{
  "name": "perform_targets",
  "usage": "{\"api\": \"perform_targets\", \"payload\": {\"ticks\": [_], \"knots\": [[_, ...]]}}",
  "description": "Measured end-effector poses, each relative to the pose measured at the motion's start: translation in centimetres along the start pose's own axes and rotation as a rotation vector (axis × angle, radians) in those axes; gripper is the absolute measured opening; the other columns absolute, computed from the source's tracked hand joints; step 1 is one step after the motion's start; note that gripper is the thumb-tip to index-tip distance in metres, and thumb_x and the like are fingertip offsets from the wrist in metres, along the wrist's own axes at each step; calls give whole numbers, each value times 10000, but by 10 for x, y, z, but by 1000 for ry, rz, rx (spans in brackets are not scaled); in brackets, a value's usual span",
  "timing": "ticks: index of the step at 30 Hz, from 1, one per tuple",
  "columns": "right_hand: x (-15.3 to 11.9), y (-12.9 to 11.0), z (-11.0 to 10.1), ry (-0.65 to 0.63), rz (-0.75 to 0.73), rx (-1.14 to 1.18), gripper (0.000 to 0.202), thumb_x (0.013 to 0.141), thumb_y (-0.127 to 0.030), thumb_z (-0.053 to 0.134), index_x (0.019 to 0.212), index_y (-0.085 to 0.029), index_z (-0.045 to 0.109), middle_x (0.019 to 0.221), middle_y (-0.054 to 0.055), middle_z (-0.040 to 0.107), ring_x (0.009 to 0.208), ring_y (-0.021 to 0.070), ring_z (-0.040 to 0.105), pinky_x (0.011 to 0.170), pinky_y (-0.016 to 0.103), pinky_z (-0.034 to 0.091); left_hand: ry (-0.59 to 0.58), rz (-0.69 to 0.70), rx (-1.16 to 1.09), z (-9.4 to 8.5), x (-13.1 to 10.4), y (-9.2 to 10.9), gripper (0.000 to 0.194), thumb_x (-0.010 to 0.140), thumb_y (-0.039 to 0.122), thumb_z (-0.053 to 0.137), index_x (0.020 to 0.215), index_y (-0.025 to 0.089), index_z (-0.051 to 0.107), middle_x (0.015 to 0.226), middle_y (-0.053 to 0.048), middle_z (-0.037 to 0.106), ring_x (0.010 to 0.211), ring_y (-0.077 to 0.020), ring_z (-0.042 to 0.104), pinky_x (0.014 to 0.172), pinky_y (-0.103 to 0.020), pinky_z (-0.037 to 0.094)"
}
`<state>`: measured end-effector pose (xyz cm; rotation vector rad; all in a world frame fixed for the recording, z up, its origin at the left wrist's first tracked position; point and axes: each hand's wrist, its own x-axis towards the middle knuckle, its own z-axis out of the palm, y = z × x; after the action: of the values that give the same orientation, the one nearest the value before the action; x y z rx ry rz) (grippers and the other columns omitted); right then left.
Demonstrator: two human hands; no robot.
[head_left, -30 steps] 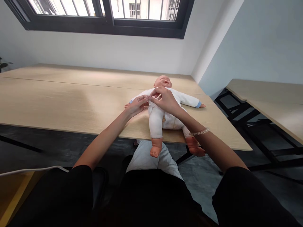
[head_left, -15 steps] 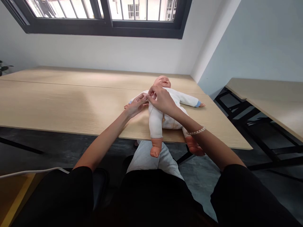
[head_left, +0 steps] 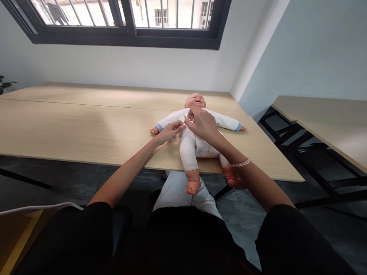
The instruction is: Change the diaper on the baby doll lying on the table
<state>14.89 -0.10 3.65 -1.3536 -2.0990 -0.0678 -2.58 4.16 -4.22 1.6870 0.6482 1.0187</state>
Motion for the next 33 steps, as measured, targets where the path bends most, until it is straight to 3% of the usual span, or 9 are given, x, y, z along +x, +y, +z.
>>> {"api": "perform_targets", "payload": {"ticks": [2,5,11,14,18,24,29,33], "knots": [[-3,6,0,16,44,20,87,888,-217,565,810,-212,525,871,55,686,738,226,592,633,322,349,-1,6,109,1,0,-2,490,835,649,700,752,170,638,724,-2,535,694,-137,469,677,-262,373],[-6,16,-1,10,118,65,117,863,-226,584,767,-214,518,827,49,691,747,232,620,657,327,382,8,43,209,1,1,-4,489,857,633,661,691,177,604,697,3,489,672,-137,405,661,-273,338],[-9,21,1,-7,153,112,126,867,-256,588,772,-221,513,788,43,700,721,228,629,659,322,397,87,119,365,3,3,-7,429,905,541,623,664,186,625,808,-39,540,853,-194,468,888,-317,401],[-10,21,4,-10,162,117,112,872,-244,572,782,-218,510,820,58,706,735,234,630,672,327,407,148,137,410,4,4,-14,385,915,482,625,670,186,630,950,-69,561,1014,-235,484,1022,-361,376],[-10,30,8,-6,191,95,103,837,-221,569,752,-219,510,823,68,710,748,243,630,684,334,424,176,127,466,6,5,-23,391,936,436,609,636,185,585,1007,-78,545,1067,-250,477,1086,-390,345],[-15,46,12,-60,287,76,80,787,-224,572,713,-218,541,816,77,711,758,249,630,706,346,450,158,123,449,9,1,-19,337,954,462,574,753,191,579,983,-62,526,1047,-231,482,1063,-367,360],[-15,45,9,-85,343,66,74,800,-208,566,729,-216,546,716,55,677,711,236,604,694,337,435,166,118,428,9,-1,-15,326,884,508,653,857,202,544,964,-52,536,989,-224,492,990,-369,389],[-16,42,4,-136,360,80,61,831,-171,570,781,-200,552,780,42,685,752,213,609,712,314,414,186,75,401,9,-1,-15,386,835,546,700,909,214,519,1002,-53,568,1005,-224,517,971,-365,414]]}}
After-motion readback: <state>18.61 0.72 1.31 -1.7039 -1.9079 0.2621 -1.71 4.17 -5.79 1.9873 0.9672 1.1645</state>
